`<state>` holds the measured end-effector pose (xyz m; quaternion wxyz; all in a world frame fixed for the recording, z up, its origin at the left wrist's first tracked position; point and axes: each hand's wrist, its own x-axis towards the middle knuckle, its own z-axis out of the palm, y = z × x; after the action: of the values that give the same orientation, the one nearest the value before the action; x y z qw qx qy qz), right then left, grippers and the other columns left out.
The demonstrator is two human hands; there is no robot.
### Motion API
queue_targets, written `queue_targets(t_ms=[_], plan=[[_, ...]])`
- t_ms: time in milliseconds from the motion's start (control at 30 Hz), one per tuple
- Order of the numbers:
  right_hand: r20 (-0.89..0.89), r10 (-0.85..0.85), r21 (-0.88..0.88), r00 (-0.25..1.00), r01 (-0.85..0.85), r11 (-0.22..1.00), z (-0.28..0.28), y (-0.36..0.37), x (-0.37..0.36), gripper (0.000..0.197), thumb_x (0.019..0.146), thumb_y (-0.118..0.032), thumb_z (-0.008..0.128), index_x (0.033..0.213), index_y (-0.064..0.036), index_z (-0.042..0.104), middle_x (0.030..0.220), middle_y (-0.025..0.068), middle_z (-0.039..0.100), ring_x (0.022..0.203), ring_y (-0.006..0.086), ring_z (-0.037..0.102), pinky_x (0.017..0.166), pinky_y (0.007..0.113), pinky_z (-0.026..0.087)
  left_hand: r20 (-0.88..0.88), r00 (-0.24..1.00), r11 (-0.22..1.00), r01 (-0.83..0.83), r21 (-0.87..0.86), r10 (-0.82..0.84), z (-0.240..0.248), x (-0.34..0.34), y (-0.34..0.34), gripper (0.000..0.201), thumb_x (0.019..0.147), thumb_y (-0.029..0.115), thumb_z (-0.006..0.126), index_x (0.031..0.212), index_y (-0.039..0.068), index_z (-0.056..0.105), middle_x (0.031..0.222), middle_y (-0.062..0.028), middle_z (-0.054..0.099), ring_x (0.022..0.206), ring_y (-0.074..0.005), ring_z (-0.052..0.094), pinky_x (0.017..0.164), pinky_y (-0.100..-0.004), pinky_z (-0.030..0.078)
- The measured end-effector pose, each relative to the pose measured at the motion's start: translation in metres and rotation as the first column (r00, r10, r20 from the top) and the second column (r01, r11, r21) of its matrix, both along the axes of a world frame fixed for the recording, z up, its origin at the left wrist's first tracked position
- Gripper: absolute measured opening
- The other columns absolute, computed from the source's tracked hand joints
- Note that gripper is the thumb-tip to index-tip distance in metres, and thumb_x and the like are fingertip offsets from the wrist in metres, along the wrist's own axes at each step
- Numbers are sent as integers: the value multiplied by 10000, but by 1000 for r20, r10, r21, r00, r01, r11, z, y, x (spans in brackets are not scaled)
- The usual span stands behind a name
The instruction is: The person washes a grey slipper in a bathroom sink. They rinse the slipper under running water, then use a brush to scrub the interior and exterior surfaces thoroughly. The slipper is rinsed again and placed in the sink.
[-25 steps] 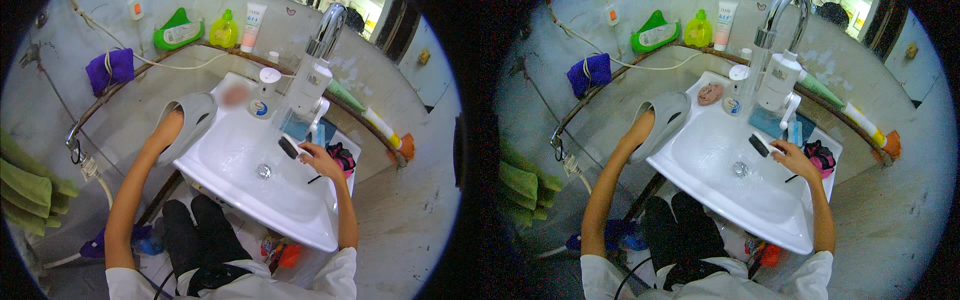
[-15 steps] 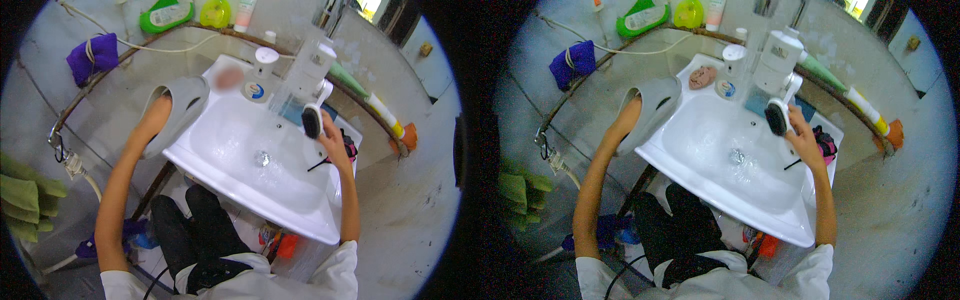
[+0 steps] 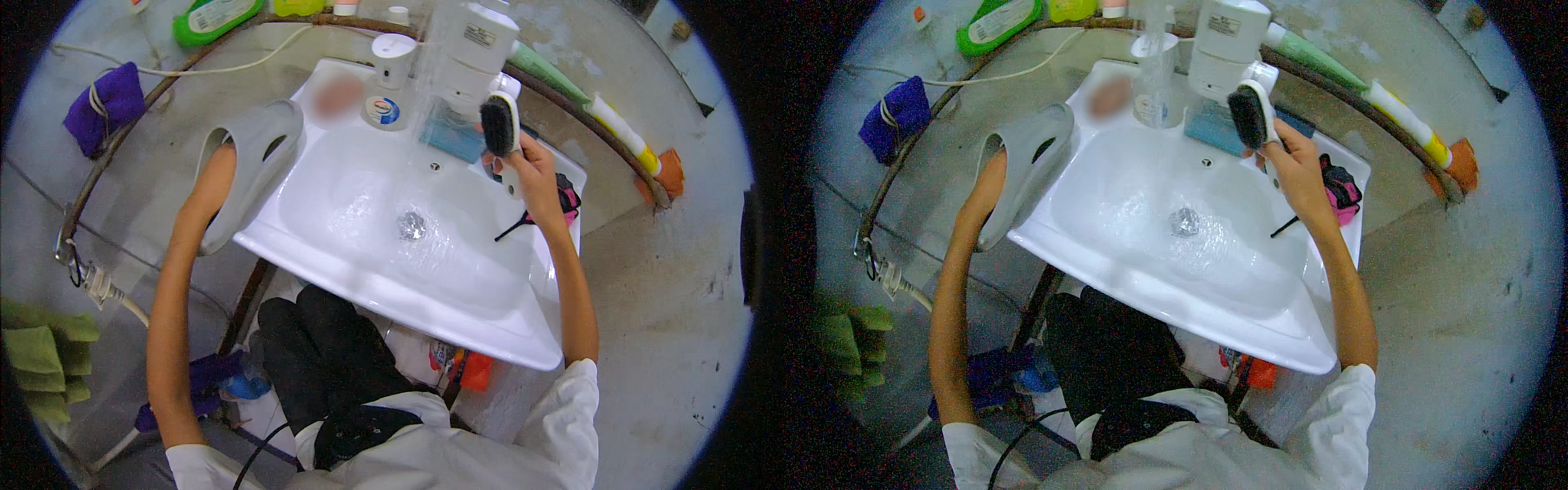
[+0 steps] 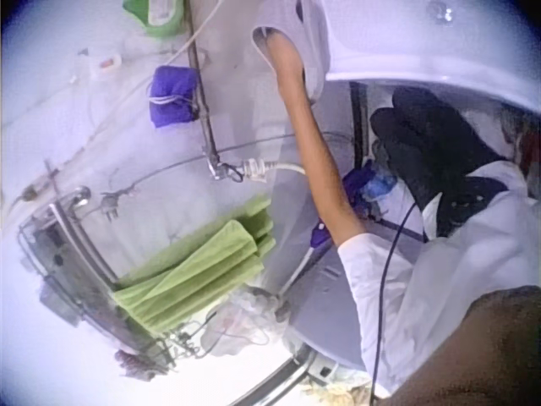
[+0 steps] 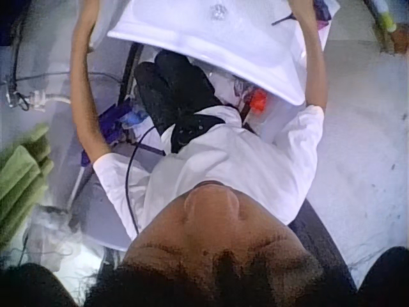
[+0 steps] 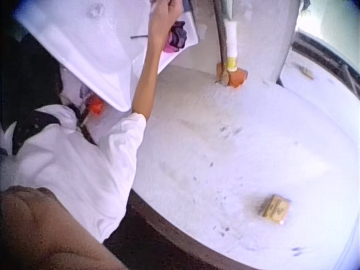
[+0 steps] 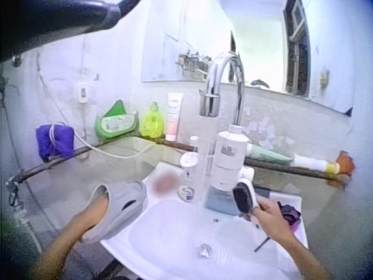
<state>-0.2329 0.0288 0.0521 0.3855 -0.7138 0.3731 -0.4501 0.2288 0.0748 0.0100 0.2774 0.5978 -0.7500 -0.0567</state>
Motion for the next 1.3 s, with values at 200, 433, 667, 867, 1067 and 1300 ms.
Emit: queue_targets(t_ms=[200, 433, 667, 867, 1067, 1300], plan=[[-3, 12, 33, 1000, -12, 999, 1, -1, 0, 195, 927, -117, 529, 1069, -40, 639, 811, 32, 635, 723, 85, 531, 666, 237, 427, 13, 1000, 1000, 0, 8, 0, 4, 0, 2, 364, 852, 115, 545, 1166, -64, 591, 1191, -274, 597, 1103, -410, 569, 941, -431, 448], [189, 76, 133, 979, -102, 986, 26, 15, 11, 289, 933, -118, 497, 1182, -29, 616, 956, 79, 652, 698, 107, 540, 648, 260, 450, 18, 1000, 1000, 7, 18, -7, 7, -1, 2, 367, 852, 113, 544, 1172, -62, 590, 1197, -272, 596, 1108, -409, 567, 945, -429, 446], [352, 66, 172, 934, -134, 976, 47, 26, 16, 423, 865, -35, 475, 1282, 6, 532, 1184, 150, 634, 702, 131, 535, 649, 272, 467, 20, 1000, 1000, 20, 24, -20, 11, -3, 0, 370, 853, 112, 544, 1177, -60, 589, 1203, -270, 594, 1113, -407, 565, 949, -428, 445], [416, 89, 167, 905, -173, 971, 51, 22, 7, 527, 851, -42, 459, 1374, 18, 434, 1246, 188, 600, 768, 170, 595, 695, 295, 503, 21, 999, 999, 36, 27, -36, 11, -6, -2, 373, 853, 111, 543, 1182, -59, 588, 1208, -268, 593, 1118, -406, 564, 952, -426, 443], [456, -9, 184, 890, -85, 979, 56, 28, 12, 567, 847, -43, 451, 1407, 20, 390, 1282, 230, 560, 813, 206, 648, 705, 324, 541, 26, 999, 999, 41, 30, -41, 11, -6, -2, 375, 854, 109, 543, 1187, -58, 587, 1213, -266, 592, 1122, -405, 562, 955, -425, 442], [623, 280, 78, 731, -414, 907, 35, 16, -44, 664, 780, -127, 567, 1406, -2, 382, 868, 165, 643, 542, 166, 558, 512, 319, 498, 29, 999, 999, 35, 25, -35, 13, -6, 1, 379, 854, 108, 542, 1192, -56, 586, 1220, -264, 590, 1127, -403, 561, 959, -423, 440]])
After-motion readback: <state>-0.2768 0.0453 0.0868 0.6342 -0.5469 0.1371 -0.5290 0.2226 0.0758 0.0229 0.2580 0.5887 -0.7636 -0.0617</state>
